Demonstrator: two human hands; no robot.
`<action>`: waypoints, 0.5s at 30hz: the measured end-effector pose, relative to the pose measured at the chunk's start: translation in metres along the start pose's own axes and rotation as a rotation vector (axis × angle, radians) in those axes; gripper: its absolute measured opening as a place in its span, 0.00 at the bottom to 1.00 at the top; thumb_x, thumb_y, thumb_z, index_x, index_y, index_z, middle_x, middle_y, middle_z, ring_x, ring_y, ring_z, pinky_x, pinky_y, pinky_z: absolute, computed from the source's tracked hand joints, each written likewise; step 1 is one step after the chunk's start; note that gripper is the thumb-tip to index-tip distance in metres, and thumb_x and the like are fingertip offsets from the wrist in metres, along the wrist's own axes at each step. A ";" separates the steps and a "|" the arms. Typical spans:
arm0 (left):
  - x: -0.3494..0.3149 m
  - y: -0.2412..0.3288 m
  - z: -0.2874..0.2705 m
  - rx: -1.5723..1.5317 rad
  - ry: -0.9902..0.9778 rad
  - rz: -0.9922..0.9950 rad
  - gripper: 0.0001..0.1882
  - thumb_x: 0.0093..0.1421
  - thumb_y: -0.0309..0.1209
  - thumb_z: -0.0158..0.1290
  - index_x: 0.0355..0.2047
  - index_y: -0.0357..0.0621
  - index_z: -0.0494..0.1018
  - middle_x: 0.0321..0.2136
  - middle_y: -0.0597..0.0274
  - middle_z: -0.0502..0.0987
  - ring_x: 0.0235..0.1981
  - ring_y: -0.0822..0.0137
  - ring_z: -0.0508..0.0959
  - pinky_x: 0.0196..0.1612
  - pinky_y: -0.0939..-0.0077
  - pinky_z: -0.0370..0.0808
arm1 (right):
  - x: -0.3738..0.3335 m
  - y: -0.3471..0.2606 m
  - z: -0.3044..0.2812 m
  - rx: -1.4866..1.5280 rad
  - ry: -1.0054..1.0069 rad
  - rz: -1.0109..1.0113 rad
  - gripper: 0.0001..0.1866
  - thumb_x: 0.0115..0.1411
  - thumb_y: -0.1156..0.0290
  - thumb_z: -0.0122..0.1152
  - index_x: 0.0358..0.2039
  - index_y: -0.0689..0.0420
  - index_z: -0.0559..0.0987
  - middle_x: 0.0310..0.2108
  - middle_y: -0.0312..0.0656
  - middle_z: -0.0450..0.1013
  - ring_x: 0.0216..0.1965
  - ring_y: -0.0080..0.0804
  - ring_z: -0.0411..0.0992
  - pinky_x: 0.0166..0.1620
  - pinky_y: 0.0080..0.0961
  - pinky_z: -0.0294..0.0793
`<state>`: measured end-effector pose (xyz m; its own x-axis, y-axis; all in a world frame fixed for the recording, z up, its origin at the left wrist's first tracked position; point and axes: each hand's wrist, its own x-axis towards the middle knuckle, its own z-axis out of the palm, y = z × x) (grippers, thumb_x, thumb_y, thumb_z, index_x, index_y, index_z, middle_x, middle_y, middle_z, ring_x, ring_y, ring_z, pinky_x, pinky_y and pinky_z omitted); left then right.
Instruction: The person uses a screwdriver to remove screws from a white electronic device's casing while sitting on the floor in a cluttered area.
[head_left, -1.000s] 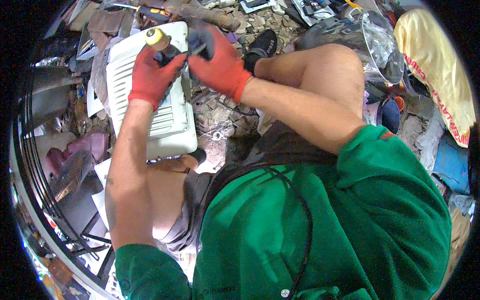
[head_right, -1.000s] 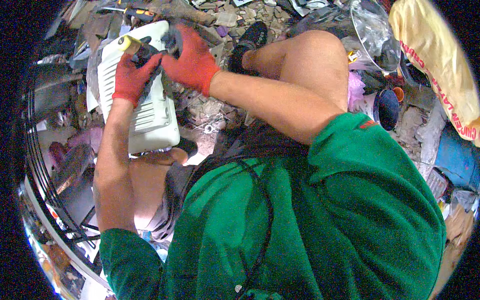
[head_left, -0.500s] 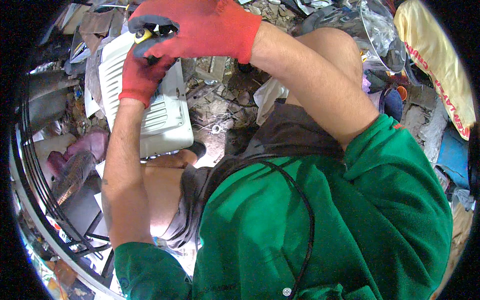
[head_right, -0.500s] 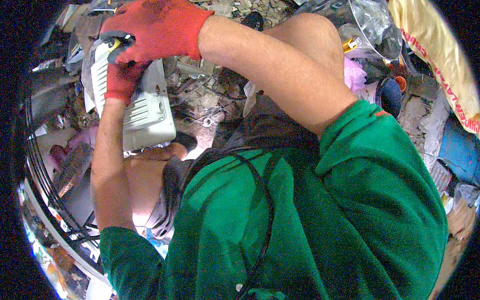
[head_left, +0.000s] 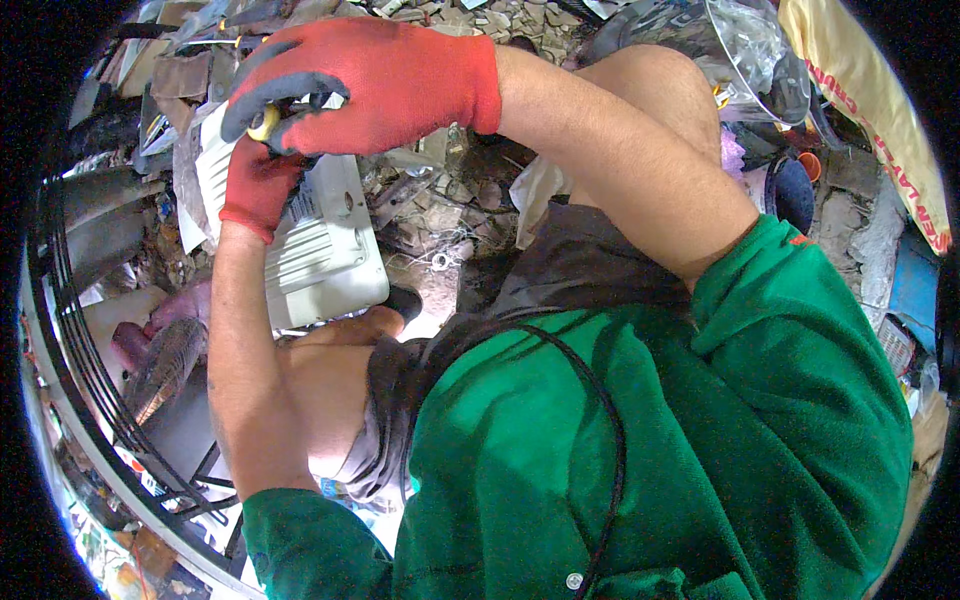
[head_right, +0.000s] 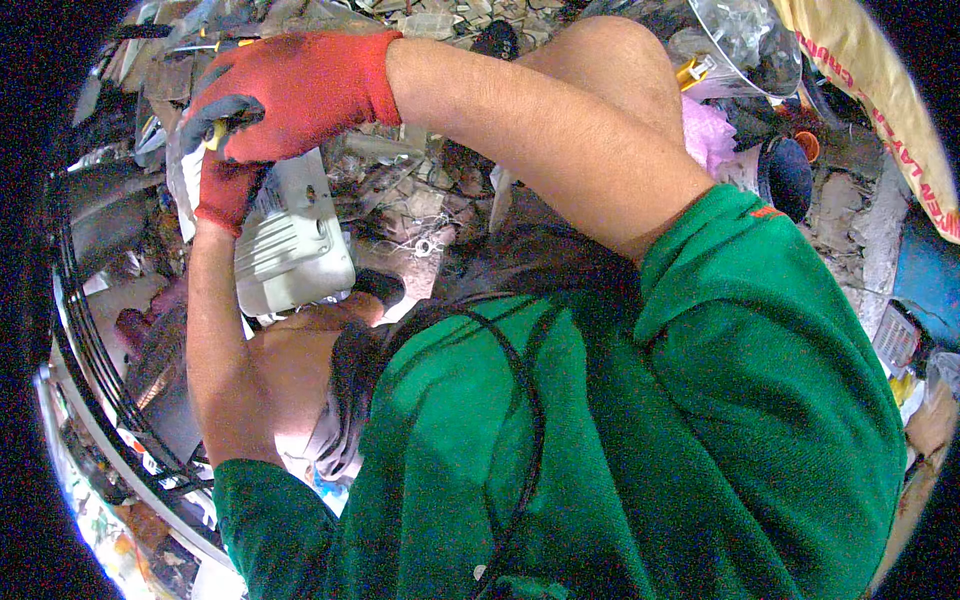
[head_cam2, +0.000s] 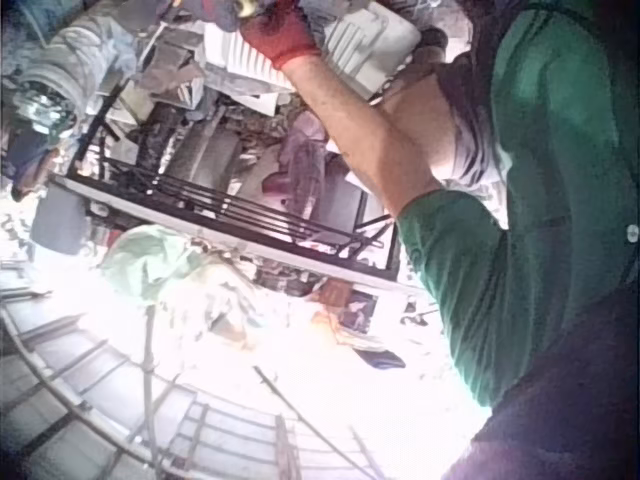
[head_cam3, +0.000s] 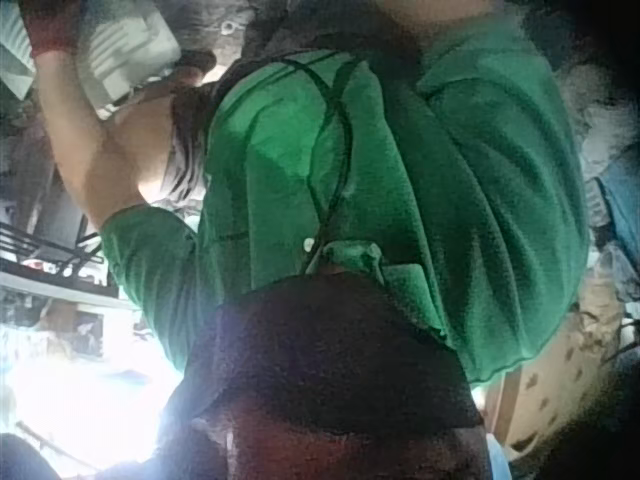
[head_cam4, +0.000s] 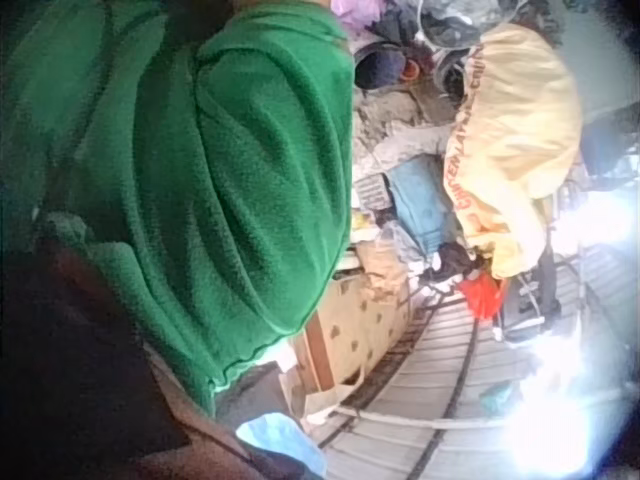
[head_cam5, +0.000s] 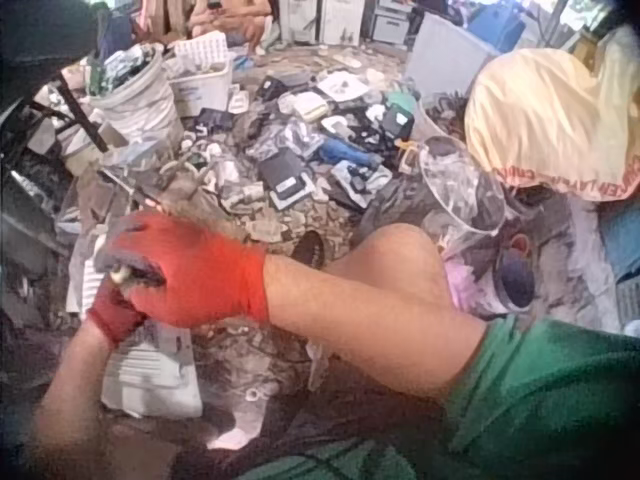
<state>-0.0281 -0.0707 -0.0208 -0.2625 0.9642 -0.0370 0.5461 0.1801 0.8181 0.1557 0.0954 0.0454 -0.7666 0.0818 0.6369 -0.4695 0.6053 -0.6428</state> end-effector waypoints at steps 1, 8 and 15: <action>0.000 0.002 0.000 -0.014 -0.015 -0.022 0.17 0.54 0.18 0.59 0.45 0.37 0.73 0.42 0.59 0.79 0.44 0.70 0.78 0.48 0.74 0.75 | -0.002 -0.001 0.001 0.011 0.029 0.015 0.24 0.52 0.54 0.57 0.47 0.54 0.78 0.44 0.51 0.76 0.46 0.49 0.74 0.52 0.39 0.72; 0.007 0.024 0.021 -0.153 0.131 -0.238 0.22 0.53 0.29 0.65 0.47 0.40 0.73 0.37 0.65 0.80 0.36 0.76 0.77 0.39 0.80 0.74 | -0.027 0.056 0.018 0.007 0.191 0.690 0.17 0.55 0.65 0.57 0.44 0.59 0.77 0.40 0.47 0.76 0.41 0.35 0.75 0.46 0.30 0.74; 0.000 0.010 0.022 0.076 0.203 -0.020 0.17 0.51 0.29 0.63 0.41 0.40 0.75 0.31 0.63 0.81 0.31 0.70 0.80 0.36 0.75 0.76 | -0.012 -0.001 0.030 -0.208 0.244 0.129 0.19 0.55 0.64 0.57 0.46 0.57 0.76 0.40 0.45 0.76 0.40 0.34 0.75 0.43 0.30 0.74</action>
<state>-0.0056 -0.0646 -0.0252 -0.4248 0.9026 0.0700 0.5954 0.2203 0.7727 0.1526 0.0698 0.0254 -0.6747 0.3397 0.6553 -0.2571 0.7241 -0.6400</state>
